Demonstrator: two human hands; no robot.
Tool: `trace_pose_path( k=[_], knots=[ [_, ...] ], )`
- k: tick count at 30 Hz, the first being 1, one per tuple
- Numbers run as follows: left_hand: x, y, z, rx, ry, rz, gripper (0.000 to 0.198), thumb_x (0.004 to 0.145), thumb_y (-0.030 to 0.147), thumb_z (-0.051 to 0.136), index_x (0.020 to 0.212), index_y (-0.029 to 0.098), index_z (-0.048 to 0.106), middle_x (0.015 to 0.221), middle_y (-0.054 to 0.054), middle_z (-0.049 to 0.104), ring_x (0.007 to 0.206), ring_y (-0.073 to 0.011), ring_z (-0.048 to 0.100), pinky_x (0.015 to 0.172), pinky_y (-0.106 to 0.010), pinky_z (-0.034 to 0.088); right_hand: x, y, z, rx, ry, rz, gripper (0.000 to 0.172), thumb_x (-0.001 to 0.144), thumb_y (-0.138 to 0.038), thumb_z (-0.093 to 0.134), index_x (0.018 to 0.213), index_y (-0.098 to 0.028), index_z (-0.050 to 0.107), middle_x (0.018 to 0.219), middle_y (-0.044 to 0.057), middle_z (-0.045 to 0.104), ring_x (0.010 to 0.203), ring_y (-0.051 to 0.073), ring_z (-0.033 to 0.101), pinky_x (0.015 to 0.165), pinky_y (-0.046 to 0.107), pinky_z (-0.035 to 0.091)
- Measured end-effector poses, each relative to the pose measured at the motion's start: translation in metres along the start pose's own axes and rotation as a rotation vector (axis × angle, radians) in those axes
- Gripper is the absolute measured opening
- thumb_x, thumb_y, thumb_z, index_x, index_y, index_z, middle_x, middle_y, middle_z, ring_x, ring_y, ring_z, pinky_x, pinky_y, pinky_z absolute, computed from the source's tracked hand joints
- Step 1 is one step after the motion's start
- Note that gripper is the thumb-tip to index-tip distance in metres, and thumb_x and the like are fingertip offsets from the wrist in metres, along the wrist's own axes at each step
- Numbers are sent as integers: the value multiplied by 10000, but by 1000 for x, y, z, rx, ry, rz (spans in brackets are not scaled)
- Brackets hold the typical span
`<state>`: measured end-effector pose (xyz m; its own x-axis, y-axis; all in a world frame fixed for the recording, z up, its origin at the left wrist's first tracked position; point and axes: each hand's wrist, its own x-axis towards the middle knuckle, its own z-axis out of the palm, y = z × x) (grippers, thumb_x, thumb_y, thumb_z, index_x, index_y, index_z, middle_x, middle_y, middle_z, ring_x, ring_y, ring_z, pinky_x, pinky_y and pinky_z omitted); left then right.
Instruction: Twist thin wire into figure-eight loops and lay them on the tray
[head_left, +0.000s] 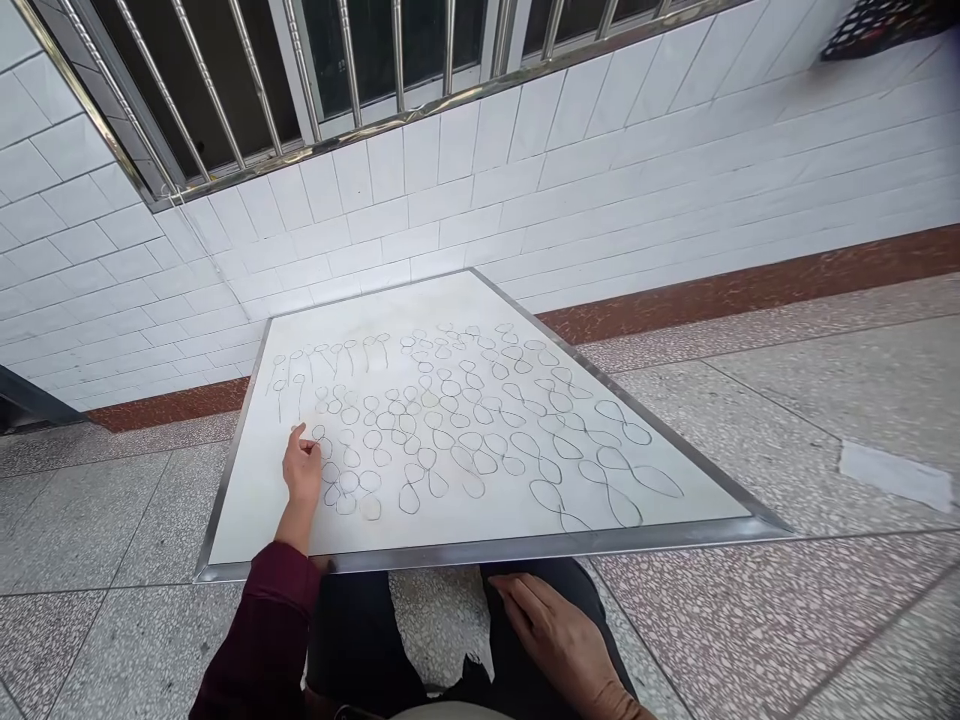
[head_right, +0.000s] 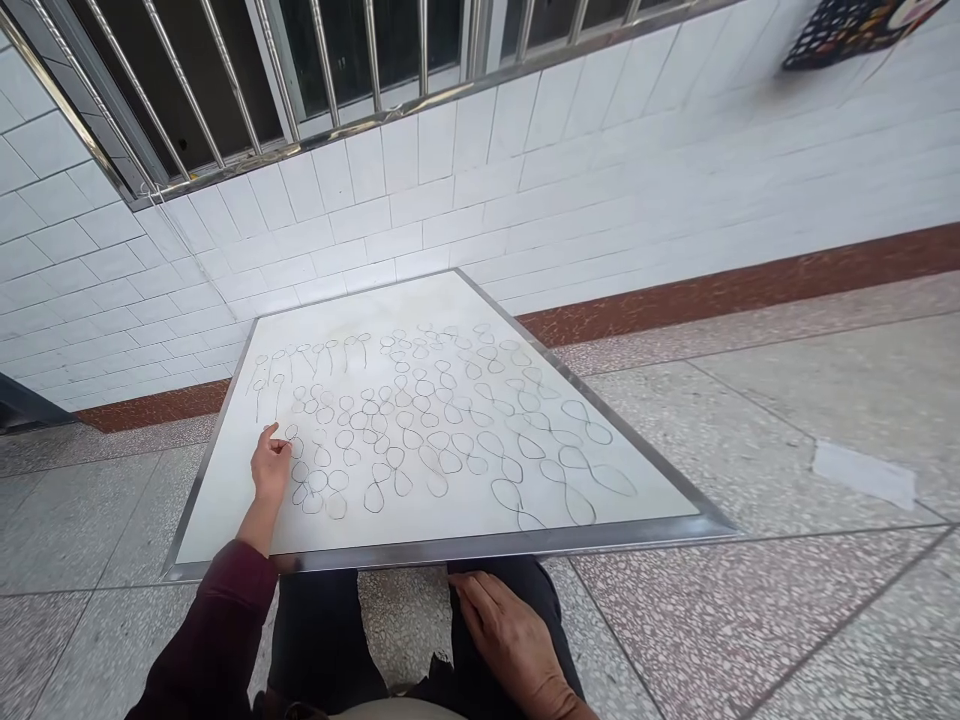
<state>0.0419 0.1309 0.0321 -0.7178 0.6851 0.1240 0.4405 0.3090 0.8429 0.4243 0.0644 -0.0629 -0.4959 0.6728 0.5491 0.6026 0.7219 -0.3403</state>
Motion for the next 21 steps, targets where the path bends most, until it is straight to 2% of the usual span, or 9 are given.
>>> trace_pose_path(
  k=[5,8,10,13,16,19,21],
  knots=[
    [-24,29,-13,-239,42,98,488,833,235,583,1318,189,554,883,-33,629,874,-159,619,861,-309,501,-1,2,0,30,25,10,282,1003,-207,412,946,-211,688,828,48,720,730,156,708,709,239,570],
    [-52,49,-27,-339,31,136,506,826,275,619,1321,192,560,864,-24,612,859,-157,609,858,-306,504,-1,-1,0,138,-1,49,275,999,-238,432,939,-213,699,818,59,722,729,170,709,700,251,575],
    [-77,59,-38,-387,-3,147,517,822,298,652,1324,211,567,856,-15,611,841,-154,603,853,-304,503,6,-12,-5,289,-53,117,281,999,-285,442,918,-216,702,812,67,720,738,184,707,687,265,577],
    [-117,68,-51,-458,-105,158,499,830,299,676,1313,217,579,851,-10,604,844,-153,595,864,-302,493,34,-44,-24,578,-127,307,316,995,-384,449,896,-212,694,836,77,709,768,201,688,691,293,571],
    [-155,73,-61,-472,-188,163,467,840,297,680,1292,222,594,905,-24,628,866,-159,603,868,-306,489,81,-82,-53,830,-212,470,301,965,-461,515,1002,-219,690,937,70,691,850,208,648,734,315,545],
    [-181,74,-71,-437,-222,162,471,845,296,677,1305,233,595,918,-27,647,859,-166,609,873,-314,482,121,-113,-75,1112,-372,517,348,944,-513,554,1134,-239,654,1025,55,663,888,186,599,743,303,511],
    [-192,74,-78,-392,-239,177,473,851,287,668,1316,249,593,889,-15,643,849,-165,610,899,-325,473,133,-127,-80,1224,-394,526,360,932,-518,577,1143,-236,650,1027,52,653,877,172,573,736,293,484]
  ],
)
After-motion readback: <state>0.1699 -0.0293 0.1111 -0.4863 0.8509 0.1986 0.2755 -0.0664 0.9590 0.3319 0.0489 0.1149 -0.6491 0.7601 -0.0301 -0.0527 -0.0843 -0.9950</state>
